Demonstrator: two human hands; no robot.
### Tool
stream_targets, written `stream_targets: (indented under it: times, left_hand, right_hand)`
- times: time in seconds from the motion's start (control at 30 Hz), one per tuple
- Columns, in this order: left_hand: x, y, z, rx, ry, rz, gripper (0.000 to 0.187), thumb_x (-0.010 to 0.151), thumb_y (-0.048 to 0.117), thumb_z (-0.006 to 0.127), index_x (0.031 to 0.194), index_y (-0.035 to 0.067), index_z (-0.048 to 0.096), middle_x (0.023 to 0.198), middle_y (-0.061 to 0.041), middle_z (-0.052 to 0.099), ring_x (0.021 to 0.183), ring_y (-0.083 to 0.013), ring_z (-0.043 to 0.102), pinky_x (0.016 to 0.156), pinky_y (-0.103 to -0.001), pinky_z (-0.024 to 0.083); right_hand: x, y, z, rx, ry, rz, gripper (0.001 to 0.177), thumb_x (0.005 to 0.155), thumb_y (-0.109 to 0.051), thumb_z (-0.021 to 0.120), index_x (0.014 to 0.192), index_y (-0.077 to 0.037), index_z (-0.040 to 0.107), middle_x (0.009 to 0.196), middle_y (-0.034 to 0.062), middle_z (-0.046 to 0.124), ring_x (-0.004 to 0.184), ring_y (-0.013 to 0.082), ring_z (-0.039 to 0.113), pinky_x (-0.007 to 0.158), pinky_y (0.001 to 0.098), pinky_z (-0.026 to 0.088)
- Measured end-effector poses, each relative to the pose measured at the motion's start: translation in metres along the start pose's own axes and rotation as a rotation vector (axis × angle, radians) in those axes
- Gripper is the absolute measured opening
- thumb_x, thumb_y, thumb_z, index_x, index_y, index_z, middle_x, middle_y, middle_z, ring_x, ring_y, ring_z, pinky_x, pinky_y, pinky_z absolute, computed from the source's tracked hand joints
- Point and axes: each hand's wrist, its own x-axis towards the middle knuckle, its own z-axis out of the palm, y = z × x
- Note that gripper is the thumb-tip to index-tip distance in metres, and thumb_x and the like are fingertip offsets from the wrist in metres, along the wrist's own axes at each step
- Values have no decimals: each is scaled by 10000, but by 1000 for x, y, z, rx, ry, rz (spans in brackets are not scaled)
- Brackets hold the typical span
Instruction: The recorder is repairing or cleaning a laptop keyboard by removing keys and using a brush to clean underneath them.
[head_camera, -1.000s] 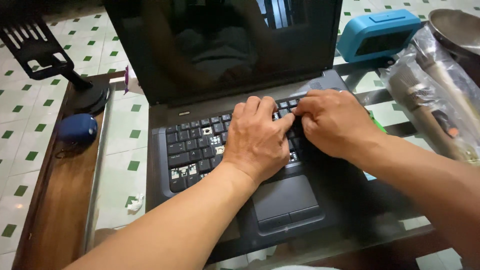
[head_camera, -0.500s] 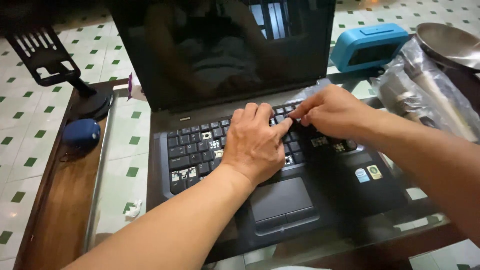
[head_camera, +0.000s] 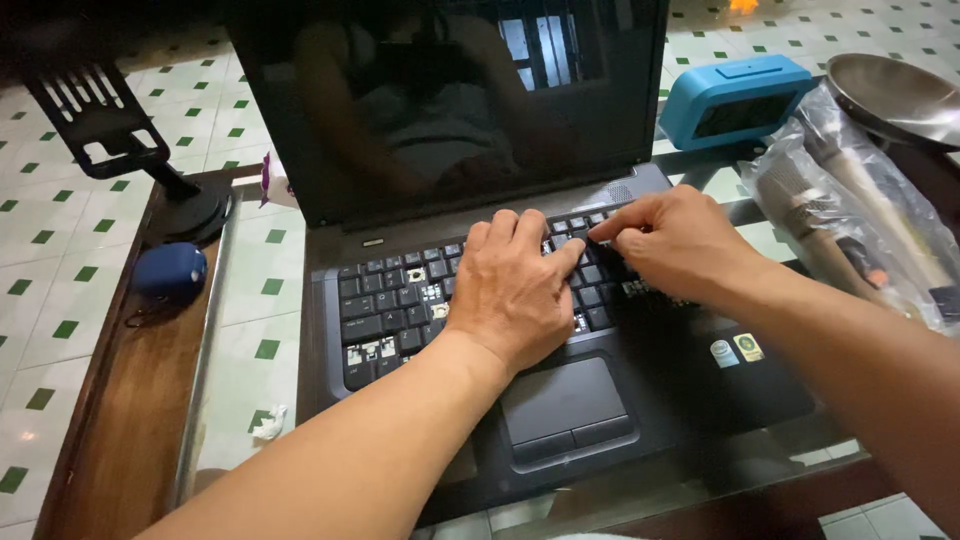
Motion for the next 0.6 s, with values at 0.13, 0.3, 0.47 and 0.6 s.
stream_targets:
  times: [0.13,0.3,0.47,0.6]
  left_hand:
    - [0,0,1,-3,-1,0,330,731,173,676,1043,159,784,977,-131,600,1014,-334,552,858,-452,420]
    - [-1,-1,1,-6,21,4,341,712,178,677,1037,166,783,980,-128,602,1017,-332,555,871,-446,427]
    - [0,1,-1,14,-13,-6,302,730,179,685,1016,171,784,968,-126,599,1012,-333,555,853,-449,423]
    - [-1,-1,1,13,11,13,330,719,183,686,1033,174,787,977,-123,600,1012,-331,552,858,-450,422]
  right_hand:
    - [10,7,1,-27,24,-65,243,878,-173,696,1083,-174,826,853,105,809,715,181,735,668,316,572]
    - [22,11,3,-66,35,-238,242,790,-223,822,1019,-146,834,894,69,800,795,161,748,723,318,570]
    - [31,10,1,-76,-36,-204,216,802,-208,820,991,-103,819,817,77,782,737,164,707,700,331,556]
    - [47,19,2,-1,-128,-164,207,839,-222,799,974,-64,812,785,50,773,725,126,652,697,319,536]
